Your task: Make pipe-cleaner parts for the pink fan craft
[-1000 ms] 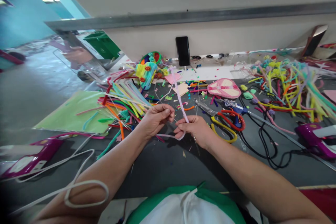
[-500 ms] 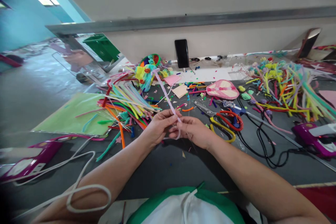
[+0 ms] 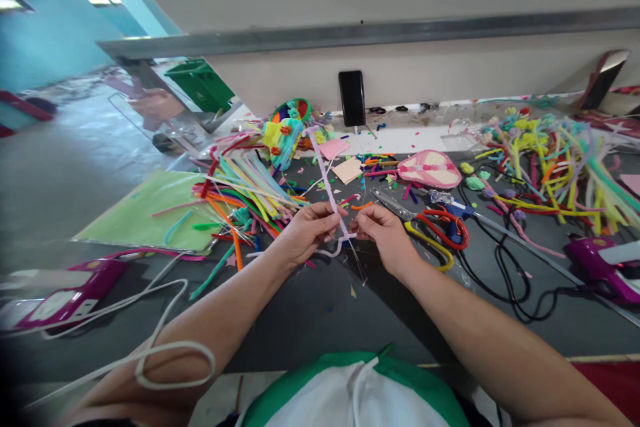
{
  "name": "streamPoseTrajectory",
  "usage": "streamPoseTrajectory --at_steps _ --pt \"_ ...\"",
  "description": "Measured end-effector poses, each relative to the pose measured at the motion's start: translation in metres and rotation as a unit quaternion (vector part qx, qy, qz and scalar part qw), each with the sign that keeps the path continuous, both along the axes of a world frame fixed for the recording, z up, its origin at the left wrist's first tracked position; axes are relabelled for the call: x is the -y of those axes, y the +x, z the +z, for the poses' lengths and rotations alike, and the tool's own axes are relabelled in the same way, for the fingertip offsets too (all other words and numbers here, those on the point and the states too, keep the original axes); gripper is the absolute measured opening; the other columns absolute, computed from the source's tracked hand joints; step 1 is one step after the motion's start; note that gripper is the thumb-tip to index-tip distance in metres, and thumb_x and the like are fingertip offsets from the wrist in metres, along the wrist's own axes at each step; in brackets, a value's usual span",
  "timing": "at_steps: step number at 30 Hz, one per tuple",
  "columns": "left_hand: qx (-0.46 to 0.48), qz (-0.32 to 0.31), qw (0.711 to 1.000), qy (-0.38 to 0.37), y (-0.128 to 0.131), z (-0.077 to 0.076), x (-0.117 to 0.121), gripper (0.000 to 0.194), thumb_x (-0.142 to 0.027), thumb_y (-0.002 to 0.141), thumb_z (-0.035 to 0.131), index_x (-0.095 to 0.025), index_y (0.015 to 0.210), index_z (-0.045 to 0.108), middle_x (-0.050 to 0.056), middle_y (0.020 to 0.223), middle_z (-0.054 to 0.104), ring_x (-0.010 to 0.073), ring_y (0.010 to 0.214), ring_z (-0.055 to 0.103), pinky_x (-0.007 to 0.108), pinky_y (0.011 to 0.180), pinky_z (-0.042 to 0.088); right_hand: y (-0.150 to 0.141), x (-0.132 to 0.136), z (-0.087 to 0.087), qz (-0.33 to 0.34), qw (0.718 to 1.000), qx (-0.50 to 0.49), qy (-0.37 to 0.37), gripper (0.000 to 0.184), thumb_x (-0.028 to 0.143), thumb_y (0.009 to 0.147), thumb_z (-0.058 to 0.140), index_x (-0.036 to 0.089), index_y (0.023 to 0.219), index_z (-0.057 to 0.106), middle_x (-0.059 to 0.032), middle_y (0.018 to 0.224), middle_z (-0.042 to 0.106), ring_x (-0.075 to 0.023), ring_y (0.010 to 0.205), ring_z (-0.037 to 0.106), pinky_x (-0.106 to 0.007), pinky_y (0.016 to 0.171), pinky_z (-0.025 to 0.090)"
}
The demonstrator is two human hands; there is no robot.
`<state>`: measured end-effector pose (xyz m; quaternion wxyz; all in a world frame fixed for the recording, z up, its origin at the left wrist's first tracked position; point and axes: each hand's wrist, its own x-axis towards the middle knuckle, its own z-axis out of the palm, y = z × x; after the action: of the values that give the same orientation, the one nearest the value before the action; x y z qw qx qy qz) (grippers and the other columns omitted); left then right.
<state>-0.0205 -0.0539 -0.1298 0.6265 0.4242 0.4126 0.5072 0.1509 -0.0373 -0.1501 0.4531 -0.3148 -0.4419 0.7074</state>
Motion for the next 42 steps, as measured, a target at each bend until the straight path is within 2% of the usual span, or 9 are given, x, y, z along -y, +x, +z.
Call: streamPoseTrajectory --at_steps 3,7,11,14,20,26,30,35,42 --pt "0.027 0.002 1.0 0.0 -0.002 -0.003 -0.003 0.027 -0.027 0.068 0.074 -0.014 0.09 0.066 -0.001 0.063 0.057 0.0057 0.051 0.05 0.018 0.049 0.041 0.001 -0.002 0.001 -0.02 0.999 0.02 0.024 0.016 0.036 0.076 0.067 0.021 0.075 0.061 -0.0001 0.078 0.064 -0.0129 0.071 0.057 -0.026 0.065 0.044" --pt "0.036 0.032 0.999 -0.005 -0.005 -0.002 -0.005 0.023 -0.026 0.069 0.074 -0.012 0.084 0.065 0.002 0.069 0.061 0.0088 0.061 0.058 0.02 0.06 0.049 0.005 -0.007 0.003 -0.057 0.996 0.042 0.057 0.016 0.035 0.077 0.065 0.02 0.075 0.059 0.0023 0.072 0.062 -0.0068 0.05 0.041 -0.021 0.048 0.033" --pt "0.036 0.039 0.999 -0.008 -0.005 0.0 -0.005 0.022 -0.03 0.071 0.072 -0.011 0.077 0.063 0.004 0.071 0.062 0.0103 0.064 0.059 0.021 0.06 0.05 0.007 -0.008 0.004 0.024 1.0 -0.019 -0.005 0.02 0.037 0.078 0.064 0.021 0.076 0.053 0.0034 0.077 0.061 -0.0029 0.039 0.035 -0.019 0.037 0.024" --pt "0.05 0.047 0.998 -0.001 -0.004 -0.001 -0.005 0.023 -0.031 0.07 0.073 -0.012 0.076 0.063 0.003 0.073 0.061 0.0101 0.063 0.059 0.021 0.057 0.05 0.007 -0.008 0.005 0.06 0.997 -0.032 -0.021 0.024 0.039 0.077 0.065 0.021 0.076 0.05 0.0034 0.084 0.062 -0.0031 0.038 0.042 -0.018 0.034 0.028" --pt "0.056 0.074 0.996 0.002 -0.004 -0.005 -0.006 0.022 -0.03 0.069 0.074 -0.012 0.074 0.062 0.001 0.068 0.06 0.0093 0.058 0.059 0.02 0.053 0.049 0.009 -0.009 0.004 0.077 0.997 -0.017 -0.02 0.023 0.038 0.076 0.066 0.02 0.075 0.052 0.0025 0.091 0.062 -0.0035 0.04 0.05 -0.018 0.036 0.038" --pt "0.057 0.095 0.994 -0.004 -0.003 -0.005 -0.006 0.022 -0.029 0.068 0.075 -0.011 0.074 0.064 0.001 0.067 0.061 0.0088 0.057 0.059 0.019 0.052 0.048 0.011 -0.01 0.001 0.084 0.996 0.004 -0.028 0.021 0.038 0.077 0.066 0.02 0.079 0.056 0.0018 0.074 0.064 -0.0069 0.045 0.056 -0.019 0.043 0.045" --pt "0.053 0.071 0.996 -0.005 -0.005 -0.005 -0.006 0.022 -0.031 0.07 0.073 -0.011 0.077 0.066 0.002 0.07 0.063 0.0089 0.06 0.06 0.019 0.056 0.049 0.009 -0.011 0.001 0.071 0.997 -0.014 -0.026 0.023 0.039 0.076 0.067 0.02 0.078 0.054 0.0023 0.087 0.064 -0.006 0.046 0.057 -0.019 0.043 0.046" --pt "0.057 0.049 0.997 -0.007 -0.006 -0.004 -0.006 0.03 -0.028 0.069 0.074 -0.013 0.095 0.068 0.005 0.084 0.067 0.01 0.069 0.062 0.019 0.059 0.049 0.008 -0.01 0.001 0.078 0.996 -0.024 -0.019 0.025 0.041 0.076 0.066 0.021 0.079 0.052 0.0015 0.094 0.064 -0.0058 0.047 0.058 -0.02 0.044 0.047" --pt "0.056 0.054 0.997 0.0 -0.008 -0.003 -0.007 0.027 -0.029 0.07 0.073 -0.013 0.092 0.069 0.006 0.085 0.067 0.0112 0.072 0.062 0.019 0.059 0.048 0.008 -0.01 0.003 0.096 0.995 -0.016 -0.015 0.024 0.041 0.079 0.064 0.021 0.08 0.051 -0.0001 0.095 0.065 -0.0072 0.048 0.059 -0.022 0.046 0.048"
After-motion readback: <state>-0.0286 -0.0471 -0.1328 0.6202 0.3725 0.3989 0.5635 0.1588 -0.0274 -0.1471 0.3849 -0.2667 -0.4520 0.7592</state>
